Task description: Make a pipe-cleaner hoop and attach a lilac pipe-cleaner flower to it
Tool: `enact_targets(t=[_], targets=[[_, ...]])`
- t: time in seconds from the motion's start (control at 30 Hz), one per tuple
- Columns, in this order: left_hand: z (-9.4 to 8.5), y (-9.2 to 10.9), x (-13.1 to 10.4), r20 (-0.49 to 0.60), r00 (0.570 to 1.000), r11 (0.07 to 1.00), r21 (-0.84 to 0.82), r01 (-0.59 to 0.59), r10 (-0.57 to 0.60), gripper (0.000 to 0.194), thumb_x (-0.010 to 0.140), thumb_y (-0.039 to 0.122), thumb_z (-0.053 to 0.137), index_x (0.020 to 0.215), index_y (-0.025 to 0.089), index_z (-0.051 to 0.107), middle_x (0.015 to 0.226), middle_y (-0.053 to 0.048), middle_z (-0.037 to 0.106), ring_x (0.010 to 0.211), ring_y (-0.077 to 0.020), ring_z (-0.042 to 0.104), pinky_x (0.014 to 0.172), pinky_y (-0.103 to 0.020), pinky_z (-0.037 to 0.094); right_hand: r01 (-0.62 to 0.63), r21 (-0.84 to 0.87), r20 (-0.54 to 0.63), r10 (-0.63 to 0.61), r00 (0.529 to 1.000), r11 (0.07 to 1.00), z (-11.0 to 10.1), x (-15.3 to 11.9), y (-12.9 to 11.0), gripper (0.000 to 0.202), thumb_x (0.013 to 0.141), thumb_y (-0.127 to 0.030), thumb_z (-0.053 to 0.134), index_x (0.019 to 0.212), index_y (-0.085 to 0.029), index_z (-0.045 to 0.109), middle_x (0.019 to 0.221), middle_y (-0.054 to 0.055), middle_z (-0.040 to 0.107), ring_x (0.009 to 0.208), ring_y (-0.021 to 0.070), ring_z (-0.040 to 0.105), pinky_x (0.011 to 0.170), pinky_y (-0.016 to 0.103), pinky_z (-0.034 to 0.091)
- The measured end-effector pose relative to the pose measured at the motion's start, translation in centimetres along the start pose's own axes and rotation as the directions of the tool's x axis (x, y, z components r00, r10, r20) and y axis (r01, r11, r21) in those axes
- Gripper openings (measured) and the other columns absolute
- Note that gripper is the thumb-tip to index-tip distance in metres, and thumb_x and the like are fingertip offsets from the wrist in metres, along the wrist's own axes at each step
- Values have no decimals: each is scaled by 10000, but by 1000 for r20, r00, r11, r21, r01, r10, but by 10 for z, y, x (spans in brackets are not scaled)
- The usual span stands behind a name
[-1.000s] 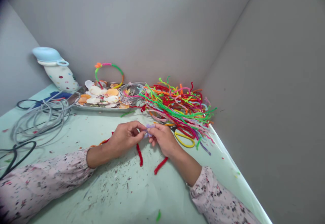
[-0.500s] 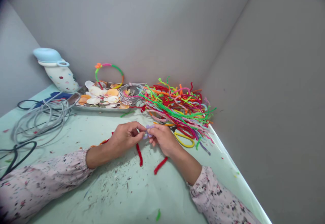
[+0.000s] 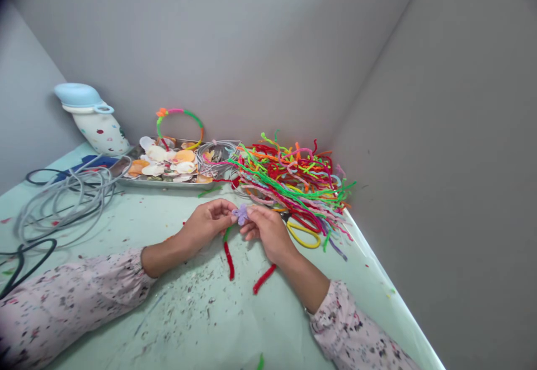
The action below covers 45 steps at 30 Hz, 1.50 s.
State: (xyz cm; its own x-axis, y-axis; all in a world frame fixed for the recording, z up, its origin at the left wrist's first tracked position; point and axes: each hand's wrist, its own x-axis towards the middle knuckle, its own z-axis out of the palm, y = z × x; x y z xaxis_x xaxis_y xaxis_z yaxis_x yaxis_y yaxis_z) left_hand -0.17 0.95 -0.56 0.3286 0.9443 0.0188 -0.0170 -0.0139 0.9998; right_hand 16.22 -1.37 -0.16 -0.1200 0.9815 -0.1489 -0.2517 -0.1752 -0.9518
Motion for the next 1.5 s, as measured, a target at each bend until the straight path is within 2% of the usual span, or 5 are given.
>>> enact_targets(t=[0.33,0.57,0.73,0.93,1.5], targets=[[-1,4,0,63,998,1000,7,-27,27,306,737,235,633,1032,156,651,851,-32,653,562,-88,525,546,-226,424,86,-156,11,-86,996,984,0,-3,1,269,739,-303,639,968,-165,667,756,17,660,596,105,599,460,183,467],[0,9,0,147,988,998,-48,43,-35,279,752,207,581,1013,147,658,683,-8,624,558,-103,536,509,-213,363,151,-186,31,-148,989,971,2,-8,-1,437,760,-305,639,1167,-204,517,733,-15,651,622,129,629,482,205,484],[-2,8,-1,142,990,997,-73,28,-18,129,724,218,631,826,140,646,686,-3,605,542,-86,472,522,-217,339,162,-118,63,-156,986,980,-2,-6,3,358,782,-319,630,1097,-205,502,749,-12,657,627,127,634,485,202,470],[-2,7,0,159,987,1000,-15,8,-5,140,762,249,608,844,139,640,670,14,565,542,-84,431,526,-218,321,110,-17,65,-108,992,994,-2,-4,2,308,756,-347,673,988,-198,535,742,-9,668,599,115,629,456,182,439],[-2,8,-2,144,989,999,-45,-26,32,163,802,300,591,797,137,591,584,22,558,507,-86,478,487,-210,318,43,-117,115,-30,993,992,-1,-4,2,221,792,-367,633,733,-156,604,649,-2,644,497,76,568,420,168,401]])
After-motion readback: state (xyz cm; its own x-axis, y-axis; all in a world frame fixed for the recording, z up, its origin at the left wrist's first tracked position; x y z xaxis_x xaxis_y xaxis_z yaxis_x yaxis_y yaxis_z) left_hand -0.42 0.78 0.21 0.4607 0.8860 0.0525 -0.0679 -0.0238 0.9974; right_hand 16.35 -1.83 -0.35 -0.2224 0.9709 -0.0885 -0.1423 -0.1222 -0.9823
